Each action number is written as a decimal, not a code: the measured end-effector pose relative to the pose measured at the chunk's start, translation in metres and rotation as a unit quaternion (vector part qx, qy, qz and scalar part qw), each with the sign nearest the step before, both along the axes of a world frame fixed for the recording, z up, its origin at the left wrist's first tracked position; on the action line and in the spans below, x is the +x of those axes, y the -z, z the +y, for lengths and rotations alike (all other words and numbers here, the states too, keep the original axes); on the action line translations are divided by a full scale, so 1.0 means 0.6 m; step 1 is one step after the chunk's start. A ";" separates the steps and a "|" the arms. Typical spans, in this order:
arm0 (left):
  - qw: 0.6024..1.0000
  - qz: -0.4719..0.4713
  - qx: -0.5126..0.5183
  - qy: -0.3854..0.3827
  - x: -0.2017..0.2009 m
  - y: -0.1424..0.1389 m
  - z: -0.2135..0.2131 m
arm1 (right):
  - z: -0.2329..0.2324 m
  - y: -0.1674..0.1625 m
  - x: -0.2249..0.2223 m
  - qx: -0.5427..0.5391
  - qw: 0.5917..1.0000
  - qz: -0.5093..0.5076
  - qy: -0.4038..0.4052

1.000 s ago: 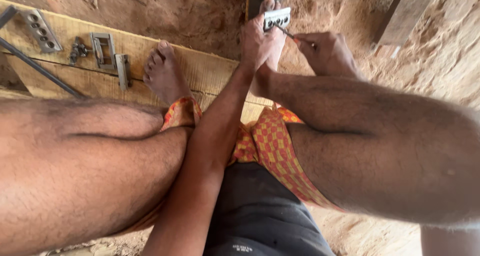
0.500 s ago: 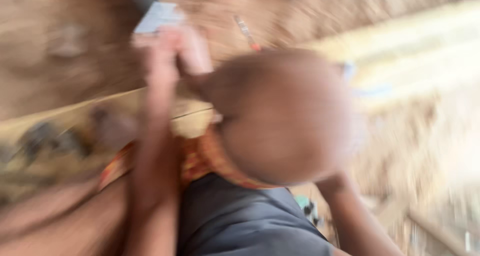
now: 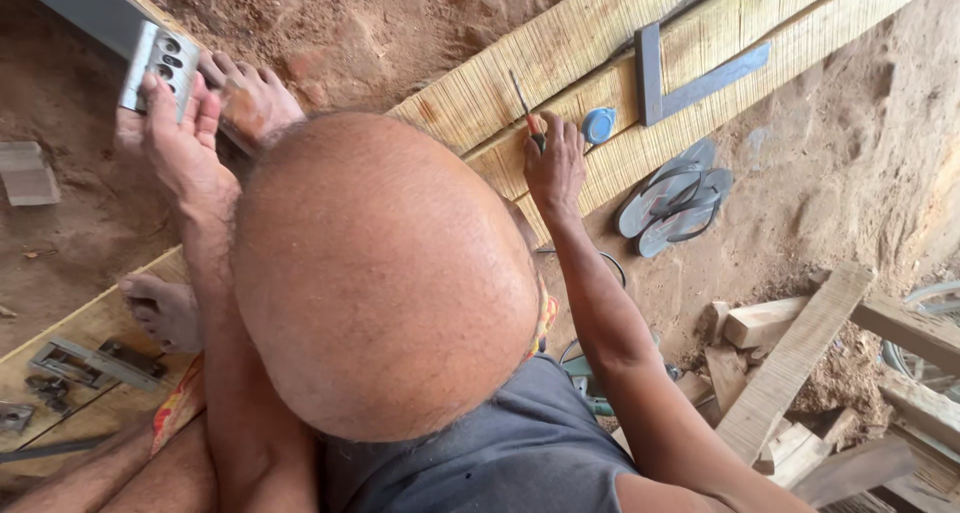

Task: The person sharpens small metal parts on a grinding stone, then uses a screwdriver to adjust the parts. The person repeats the sharpening process on the same parts.

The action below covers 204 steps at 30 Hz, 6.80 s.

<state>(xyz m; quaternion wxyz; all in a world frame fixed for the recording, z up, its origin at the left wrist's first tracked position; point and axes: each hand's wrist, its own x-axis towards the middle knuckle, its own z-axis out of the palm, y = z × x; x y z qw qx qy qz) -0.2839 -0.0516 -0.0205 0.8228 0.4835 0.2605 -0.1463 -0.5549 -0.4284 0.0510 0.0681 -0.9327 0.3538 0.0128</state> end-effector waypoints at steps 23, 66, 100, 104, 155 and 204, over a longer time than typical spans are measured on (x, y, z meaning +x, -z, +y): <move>0.995 0.010 -0.094 0.037 0.030 -0.075 -0.084 | 0.136 -0.062 0.163 0.649 0.718 -0.246 0.055; 0.828 -0.389 0.357 0.189 0.061 -0.254 -0.024 | 0.077 -0.164 0.112 0.692 0.717 -0.039 0.077; 0.761 -0.412 0.492 0.096 0.043 -0.149 -0.022 | 0.090 -0.159 0.133 0.646 0.763 0.038 0.014; 0.752 -0.406 0.510 0.102 0.042 -0.122 -0.023 | 0.092 -0.157 0.133 0.645 0.763 0.041 0.014; 0.752 -0.364 0.546 0.060 0.044 -0.086 -0.003 | 0.325 -0.065 0.424 0.877 0.476 -0.066 0.012; 0.927 -0.214 0.249 0.180 0.125 -0.093 -0.020 | 0.349 0.080 0.715 0.108 0.713 0.018 -0.692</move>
